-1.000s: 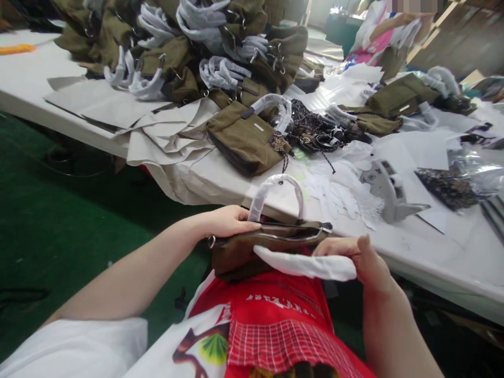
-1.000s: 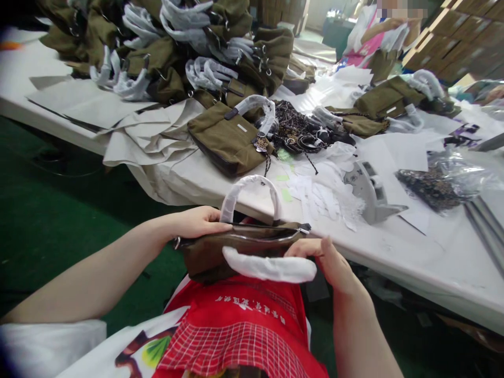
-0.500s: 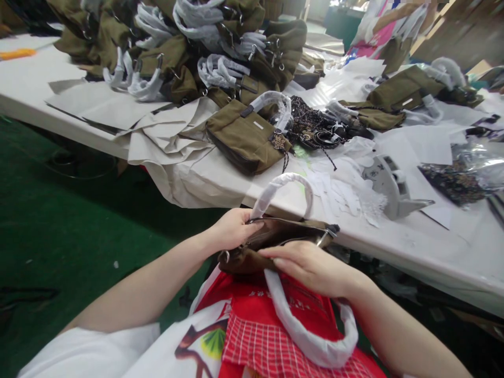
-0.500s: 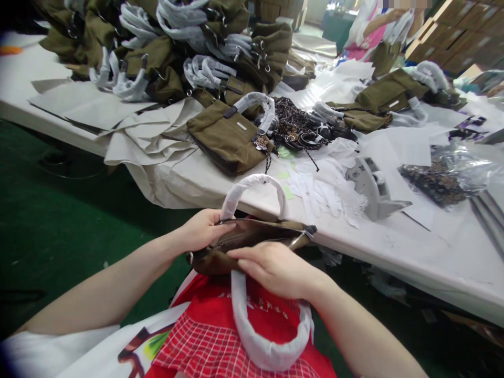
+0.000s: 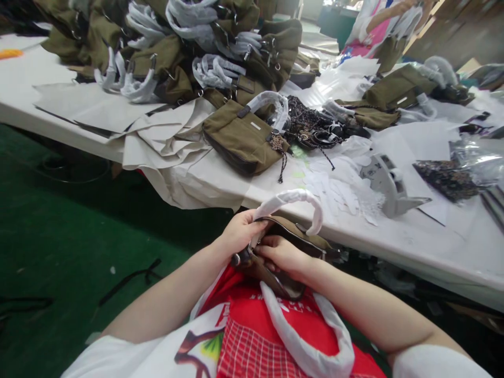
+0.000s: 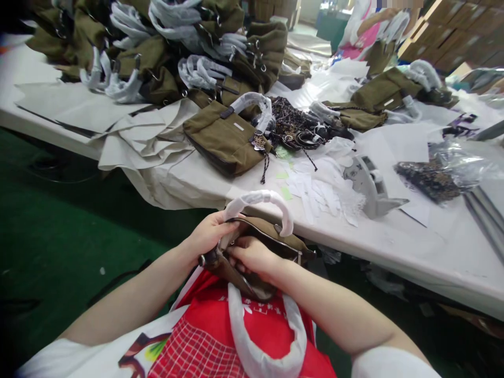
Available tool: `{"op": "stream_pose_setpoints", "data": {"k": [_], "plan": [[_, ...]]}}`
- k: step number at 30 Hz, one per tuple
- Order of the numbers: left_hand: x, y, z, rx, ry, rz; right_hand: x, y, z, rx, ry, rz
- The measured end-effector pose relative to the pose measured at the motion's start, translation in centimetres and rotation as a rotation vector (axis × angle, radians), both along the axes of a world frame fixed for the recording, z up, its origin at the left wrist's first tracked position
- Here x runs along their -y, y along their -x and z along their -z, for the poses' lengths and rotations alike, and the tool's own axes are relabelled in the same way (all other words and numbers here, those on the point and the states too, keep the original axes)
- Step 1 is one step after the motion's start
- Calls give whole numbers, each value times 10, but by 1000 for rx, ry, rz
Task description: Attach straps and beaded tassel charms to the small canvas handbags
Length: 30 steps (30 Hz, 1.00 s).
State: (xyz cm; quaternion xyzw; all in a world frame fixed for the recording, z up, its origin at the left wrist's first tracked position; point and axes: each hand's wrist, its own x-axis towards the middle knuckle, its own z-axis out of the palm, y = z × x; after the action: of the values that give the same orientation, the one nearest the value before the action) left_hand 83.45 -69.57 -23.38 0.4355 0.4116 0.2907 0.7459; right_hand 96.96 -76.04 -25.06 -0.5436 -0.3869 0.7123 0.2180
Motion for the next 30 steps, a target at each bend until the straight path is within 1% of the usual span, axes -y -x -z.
{"op": "stream_pose_setpoints", "data": {"k": [2,3,5,6,7,8,9,12,14,16,18,20,24,27,30], "plan": [[-2,-1,1,-4,30,-6,-1,3,0,161,-88,-72],[-3,-1,1,-3,41,-5,-1,2,-1,293,-192,-138],[-6,0,1,6,52,11,-3,-1,-5,603,-449,-268],[-8,1,1,11,53,21,-5,-5,-8,752,-558,-306],[-10,2,0,10,49,32,-7,-9,-11,884,-634,-321],[-12,3,-1,0,37,42,-9,-14,-14,994,-669,-320],[-15,5,-2,-15,19,48,-11,-18,-16,1082,-670,-314],[-22,9,-5,-58,-34,37,-14,-30,-19,1277,-633,-339],[-25,11,-6,-66,-35,19,-13,-33,-18,1301,-655,-333],[-26,11,-6,-72,-12,10,-10,-32,-16,1222,-781,-348],[-26,9,-6,-93,-10,7,-8,-27,-15,1094,-924,-430],[-25,8,-6,-134,-65,5,-8,-22,-15,1018,-990,-519],[-24,8,-9,-270,-257,-10,-11,-15,-18,990,-936,-615],[-25,12,-12,-386,-382,-27,-11,-13,-19,931,-953,-637],[-28,14,-10,-393,-413,-35,-10,-14,-22,913,-968,-671]]}}
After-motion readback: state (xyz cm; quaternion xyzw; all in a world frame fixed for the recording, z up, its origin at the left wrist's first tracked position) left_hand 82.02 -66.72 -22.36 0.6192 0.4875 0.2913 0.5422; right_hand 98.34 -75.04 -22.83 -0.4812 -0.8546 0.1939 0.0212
